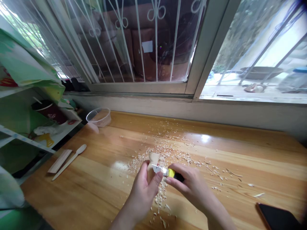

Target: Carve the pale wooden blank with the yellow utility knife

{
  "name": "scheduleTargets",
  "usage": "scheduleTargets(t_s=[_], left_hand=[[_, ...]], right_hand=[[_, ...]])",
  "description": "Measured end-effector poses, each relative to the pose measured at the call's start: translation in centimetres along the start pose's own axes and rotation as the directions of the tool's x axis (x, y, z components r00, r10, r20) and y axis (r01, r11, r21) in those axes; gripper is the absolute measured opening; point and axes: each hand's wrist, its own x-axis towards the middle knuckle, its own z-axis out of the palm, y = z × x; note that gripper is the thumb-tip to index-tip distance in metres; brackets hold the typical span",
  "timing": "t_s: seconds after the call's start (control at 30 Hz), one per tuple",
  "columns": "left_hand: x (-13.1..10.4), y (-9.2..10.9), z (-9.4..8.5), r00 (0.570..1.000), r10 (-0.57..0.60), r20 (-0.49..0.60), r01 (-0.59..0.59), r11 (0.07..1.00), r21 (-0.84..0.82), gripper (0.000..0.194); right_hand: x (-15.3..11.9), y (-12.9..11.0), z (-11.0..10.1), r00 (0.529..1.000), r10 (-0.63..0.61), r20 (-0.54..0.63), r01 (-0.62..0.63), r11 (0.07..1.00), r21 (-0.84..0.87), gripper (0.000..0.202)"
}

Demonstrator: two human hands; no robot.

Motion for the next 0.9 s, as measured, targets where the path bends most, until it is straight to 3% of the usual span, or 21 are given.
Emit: scheduleTargets(t_s=[0.27, 0.4, 0.53, 0.67, 0.77, 0.9], left_hand=[[-0.36, 0.06, 0.00, 0.999, 0.014, -0.029, -0.013, 0.999, 0.046, 0.035], [-0.47, 0.10, 0.21, 0.993, -0.063, -0.102, 0.061, 0.998, -0.026, 0.048], [-0.33, -0.12, 0.20, 0.991, -0.048, -0.122, 0.044, 0.998, -0.034, 0.048], [-0.30, -0.57, -0.20, 0.999, 0.018, -0.040, -0.017, 1.000, 0.018, 0.040], [-0.36, -0.67, -0.47, 1.000, -0.013, -0.019, 0.014, 0.999, 0.039, 0.039], [-0.22, -0.59, -0.52, 0.996, -0.047, -0.075, 0.053, 0.996, 0.075, 0.042]], right_hand=[[0.12, -0.30, 0.20, 1.000, -0.006, -0.018, 0.006, 1.000, -0.001, 0.046], [0.13, -0.44, 0.46, 0.990, -0.065, -0.124, 0.052, 0.993, -0.109, 0.050], [0.13, -0.46, 0.71, 0.966, -0.121, -0.228, 0.069, 0.972, -0.223, 0.052], [0.14, -0.50, 0.60, 0.984, -0.092, -0.154, 0.073, 0.990, -0.124, 0.049], [0.10, -0.47, 0.49, 0.993, -0.071, -0.096, 0.064, 0.996, -0.066, 0.048], [0.09, -0.49, 0.76, 0.970, -0.119, -0.211, 0.072, 0.974, -0.217, 0.052]])
